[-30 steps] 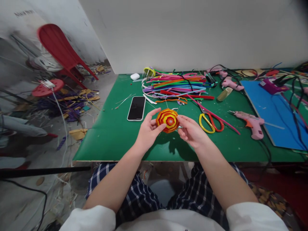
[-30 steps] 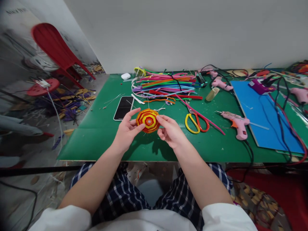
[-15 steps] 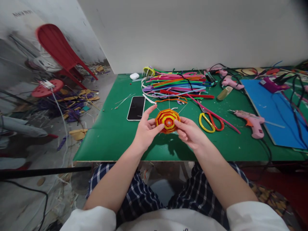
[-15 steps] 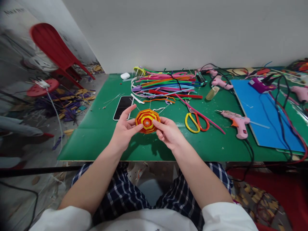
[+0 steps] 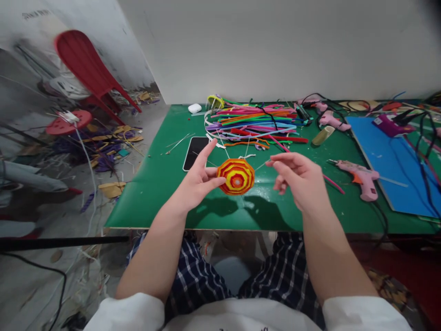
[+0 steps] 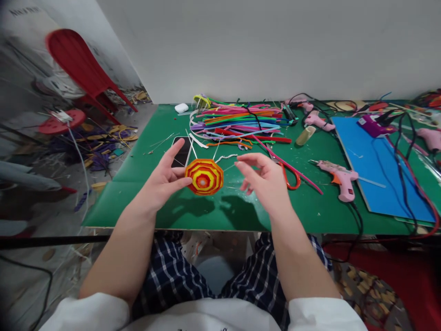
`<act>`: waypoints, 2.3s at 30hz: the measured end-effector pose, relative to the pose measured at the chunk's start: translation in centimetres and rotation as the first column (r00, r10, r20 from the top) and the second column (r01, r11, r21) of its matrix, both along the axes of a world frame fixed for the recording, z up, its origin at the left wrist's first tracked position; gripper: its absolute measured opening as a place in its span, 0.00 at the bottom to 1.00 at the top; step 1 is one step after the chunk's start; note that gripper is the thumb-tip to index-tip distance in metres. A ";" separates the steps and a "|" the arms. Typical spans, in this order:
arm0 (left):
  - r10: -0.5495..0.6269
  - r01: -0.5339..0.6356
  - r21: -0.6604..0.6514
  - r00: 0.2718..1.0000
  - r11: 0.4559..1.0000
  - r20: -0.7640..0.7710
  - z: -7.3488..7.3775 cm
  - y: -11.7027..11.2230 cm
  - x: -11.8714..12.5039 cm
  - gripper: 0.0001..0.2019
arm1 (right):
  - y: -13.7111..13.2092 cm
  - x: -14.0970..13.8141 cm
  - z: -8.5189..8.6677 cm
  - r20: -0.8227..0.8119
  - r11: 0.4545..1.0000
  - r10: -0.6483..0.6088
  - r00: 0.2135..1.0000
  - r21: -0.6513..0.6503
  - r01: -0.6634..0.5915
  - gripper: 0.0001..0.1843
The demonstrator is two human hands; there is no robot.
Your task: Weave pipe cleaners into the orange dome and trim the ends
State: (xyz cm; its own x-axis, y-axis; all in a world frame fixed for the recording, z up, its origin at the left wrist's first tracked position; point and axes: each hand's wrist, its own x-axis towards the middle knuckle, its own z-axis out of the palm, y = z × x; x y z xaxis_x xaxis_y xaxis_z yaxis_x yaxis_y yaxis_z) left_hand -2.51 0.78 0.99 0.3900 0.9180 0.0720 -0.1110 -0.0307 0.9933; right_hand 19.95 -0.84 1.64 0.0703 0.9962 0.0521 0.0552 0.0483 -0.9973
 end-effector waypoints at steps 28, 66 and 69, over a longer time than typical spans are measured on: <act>0.158 -0.157 -0.042 0.987 0.987 0.027 -1.4 -0.8 3.2 0.31 | 0.6 -2.7 -1.1 -0.332 0.949 0.196 0.923 -0.171 -0.263 0.28; 0.301 -0.263 0.173 0.920 0.949 -0.251 0.0 -1.4 2.5 0.28 | 0.4 -3.3 -2.1 -0.375 0.957 0.202 0.905 -0.123 -0.264 0.26; 0.634 -0.465 0.451 0.681 0.762 -0.368 0.8 -2.5 2.2 0.18 | 0.8 -2.9 -2.3 -0.433 0.975 0.130 0.892 -0.106 -0.194 0.26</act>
